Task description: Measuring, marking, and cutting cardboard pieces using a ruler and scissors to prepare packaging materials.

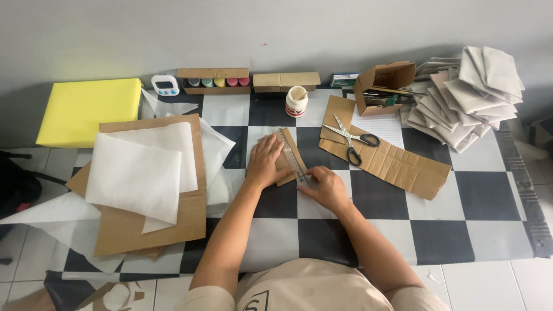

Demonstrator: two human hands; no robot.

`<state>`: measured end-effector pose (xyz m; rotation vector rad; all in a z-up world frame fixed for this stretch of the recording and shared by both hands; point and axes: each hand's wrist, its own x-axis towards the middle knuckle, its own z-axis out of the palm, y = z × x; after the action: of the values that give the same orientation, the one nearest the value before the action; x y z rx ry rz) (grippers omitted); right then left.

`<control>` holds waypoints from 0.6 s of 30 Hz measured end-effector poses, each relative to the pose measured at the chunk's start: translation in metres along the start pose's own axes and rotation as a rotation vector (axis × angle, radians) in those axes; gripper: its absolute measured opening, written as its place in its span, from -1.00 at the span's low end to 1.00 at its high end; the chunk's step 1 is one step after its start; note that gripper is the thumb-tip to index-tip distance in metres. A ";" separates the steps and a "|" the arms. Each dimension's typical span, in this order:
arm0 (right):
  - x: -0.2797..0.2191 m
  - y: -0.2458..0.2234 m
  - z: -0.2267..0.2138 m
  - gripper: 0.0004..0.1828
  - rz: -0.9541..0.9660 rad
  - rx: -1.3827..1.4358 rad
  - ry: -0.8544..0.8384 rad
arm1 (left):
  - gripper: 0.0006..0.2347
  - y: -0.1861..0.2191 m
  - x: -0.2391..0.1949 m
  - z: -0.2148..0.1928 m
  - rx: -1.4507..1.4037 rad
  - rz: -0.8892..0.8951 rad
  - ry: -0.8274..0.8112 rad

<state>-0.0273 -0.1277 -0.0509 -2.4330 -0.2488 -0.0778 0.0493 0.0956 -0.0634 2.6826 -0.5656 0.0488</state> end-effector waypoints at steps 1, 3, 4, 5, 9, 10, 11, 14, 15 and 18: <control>-0.001 0.000 0.003 -0.51 -0.001 0.002 -0.006 | -0.25 0.000 0.001 0.003 -0.001 -0.006 -0.001; -0.003 0.000 0.010 -0.53 -0.105 -0.189 0.033 | -0.21 -0.001 0.001 0.008 0.013 0.019 0.059; -0.004 0.004 0.015 -0.53 -0.108 -0.186 0.030 | -0.21 0.002 0.002 0.005 0.015 0.014 0.059; -0.005 0.008 0.020 -0.59 -0.106 -0.235 0.053 | -0.20 0.005 0.002 0.003 0.014 0.014 0.083; -0.007 0.010 0.021 -0.64 -0.127 -0.298 0.102 | -0.20 0.011 0.003 0.001 0.025 0.006 0.135; -0.007 0.011 0.022 -0.64 -0.125 -0.296 0.097 | -0.20 0.013 0.003 0.000 0.024 0.002 0.130; -0.007 0.012 0.022 -0.65 -0.127 -0.289 0.109 | -0.20 0.015 0.002 -0.002 0.028 -0.003 0.138; -0.005 0.012 0.021 -0.67 -0.124 -0.261 0.130 | -0.20 0.016 0.004 -0.002 0.025 -0.013 0.129; -0.004 0.012 0.020 -0.67 -0.121 -0.242 0.141 | -0.20 0.016 0.004 -0.001 0.018 -0.018 0.115; -0.003 0.013 0.020 -0.66 -0.124 -0.250 0.154 | -0.17 0.015 0.004 0.001 0.039 -0.031 0.100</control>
<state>-0.0274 -0.1250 -0.0745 -2.6399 -0.3371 -0.3702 0.0471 0.0807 -0.0583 2.7080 -0.4968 0.1855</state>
